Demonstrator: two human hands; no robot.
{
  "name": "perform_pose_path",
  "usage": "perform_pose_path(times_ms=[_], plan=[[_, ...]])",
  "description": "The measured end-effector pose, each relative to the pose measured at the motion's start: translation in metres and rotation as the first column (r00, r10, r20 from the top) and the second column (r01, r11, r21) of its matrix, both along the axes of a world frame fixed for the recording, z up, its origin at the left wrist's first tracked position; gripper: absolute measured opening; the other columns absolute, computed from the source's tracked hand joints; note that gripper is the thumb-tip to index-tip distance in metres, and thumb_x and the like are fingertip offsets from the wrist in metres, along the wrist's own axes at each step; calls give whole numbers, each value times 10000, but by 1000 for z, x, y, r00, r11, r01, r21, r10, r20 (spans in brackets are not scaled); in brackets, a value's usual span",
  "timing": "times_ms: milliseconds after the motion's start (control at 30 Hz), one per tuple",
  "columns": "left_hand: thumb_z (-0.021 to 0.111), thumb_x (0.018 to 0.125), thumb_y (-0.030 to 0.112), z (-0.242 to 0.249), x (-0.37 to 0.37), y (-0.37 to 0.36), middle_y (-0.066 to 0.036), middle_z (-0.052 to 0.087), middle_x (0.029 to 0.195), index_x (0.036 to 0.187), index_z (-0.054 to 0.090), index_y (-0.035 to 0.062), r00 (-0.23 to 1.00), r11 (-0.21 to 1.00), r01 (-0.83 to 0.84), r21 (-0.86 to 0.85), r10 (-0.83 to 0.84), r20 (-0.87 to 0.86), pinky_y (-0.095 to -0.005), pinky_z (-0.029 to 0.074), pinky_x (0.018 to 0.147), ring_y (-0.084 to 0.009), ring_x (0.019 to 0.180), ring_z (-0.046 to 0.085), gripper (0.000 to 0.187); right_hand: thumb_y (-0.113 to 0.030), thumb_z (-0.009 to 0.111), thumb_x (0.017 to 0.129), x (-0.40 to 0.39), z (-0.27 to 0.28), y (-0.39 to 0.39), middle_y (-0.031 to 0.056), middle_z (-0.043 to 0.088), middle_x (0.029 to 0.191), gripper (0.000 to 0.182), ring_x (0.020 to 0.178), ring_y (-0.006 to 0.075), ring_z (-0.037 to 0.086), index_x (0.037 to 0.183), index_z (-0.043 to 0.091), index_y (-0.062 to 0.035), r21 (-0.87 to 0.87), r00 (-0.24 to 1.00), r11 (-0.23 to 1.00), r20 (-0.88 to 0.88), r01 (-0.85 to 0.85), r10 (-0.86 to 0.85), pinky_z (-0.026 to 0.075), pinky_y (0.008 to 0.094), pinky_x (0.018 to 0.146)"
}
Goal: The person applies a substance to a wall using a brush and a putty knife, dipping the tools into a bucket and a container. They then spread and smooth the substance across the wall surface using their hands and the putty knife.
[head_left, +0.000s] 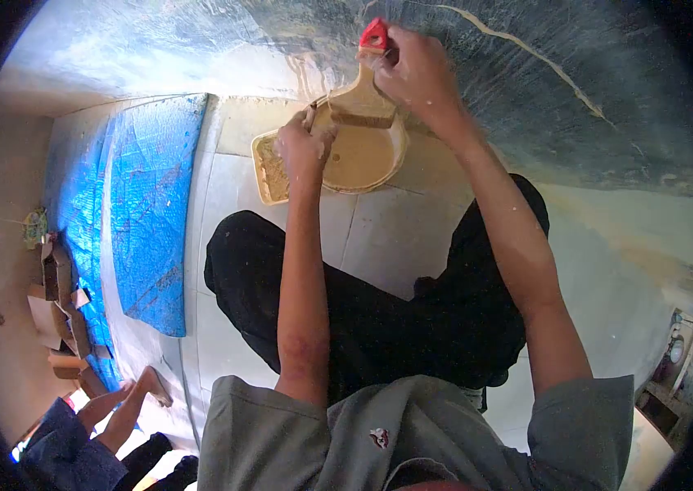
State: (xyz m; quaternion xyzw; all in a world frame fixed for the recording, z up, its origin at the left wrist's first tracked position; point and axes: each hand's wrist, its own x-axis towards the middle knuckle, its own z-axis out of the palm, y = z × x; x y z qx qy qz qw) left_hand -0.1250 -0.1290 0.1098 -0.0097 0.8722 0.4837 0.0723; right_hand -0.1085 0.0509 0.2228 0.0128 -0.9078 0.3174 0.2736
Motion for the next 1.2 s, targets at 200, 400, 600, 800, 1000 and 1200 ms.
perform_pose_path(times_ms=[200, 400, 600, 800, 1000, 1200], plan=[[785, 606, 265, 25, 5, 7, -133, 593, 993, 1110, 629, 166, 948, 975, 217, 50, -198, -251, -395, 369, 876, -316, 1007, 486, 536, -190, 662, 746, 1, -10, -5, 187, 592, 712, 240, 663, 372, 569, 893, 584, -18, 76, 999, 996, -16, -47, 49, 454, 371, 592], [748, 633, 102, 38, 13, 16, -92, 597, 922, 1015, 666, 107, 925, 977, 175, -122, -206, -320, -403, 390, 798, -315, 888, 445, 391, -231, 673, 723, -3, -9, -4, 195, 616, 764, 270, 700, 362, 608, 907, 610, -45, -80, 974, 975, 79, -205, 212, 481, 398, 630], [704, 647, 66, 44, 16, 18, -75, 608, 832, 880, 705, 73, 885, 984, 22, -174, -100, -455, -397, 427, 718, -306, 819, 462, 233, -260, 673, 764, -1, -4, 5, 103, 607, 741, 249, 682, 218, 586, 873, 593, -51, -175, 840, 909, 349, -378, 416, 463, 336, 652], [695, 642, 73, 43, 14, 20, -76, 612, 848, 900, 706, 89, 914, 989, -18, -147, -43, -403, -401, 433, 740, -309, 838, 474, 259, -362, 672, 759, 0, -12, 7, 99, 637, 793, 328, 723, 224, 608, 876, 621, -60, -55, 813, 934, 476, -353, 336, 472, 329, 676], [673, 699, 85, 38, 10, 13, -69, 623, 951, 1023, 656, 86, 953, 979, 106, -176, -150, -264, -370, 440, 769, -285, 856, 499, 325, -421, 701, 719, -4, -15, 7, 151, 656, 781, 394, 709, 288, 632, 875, 649, -63, -105, 823, 932, 443, -346, 356, 492, 348, 661], [549, 772, 107, 62, 12, 3, -95, 556, 1075, 1180, 526, 76, 972, 656, -198, 729, 35, 233, -276, 466, 770, -176, 909, 540, 409, -176, 724, 735, 11, 6, -10, 97, 647, 746, 197, 615, 130, 557, 850, 654, -32, -184, 863, 963, 434, -197, 260, 469, 297, 605]])
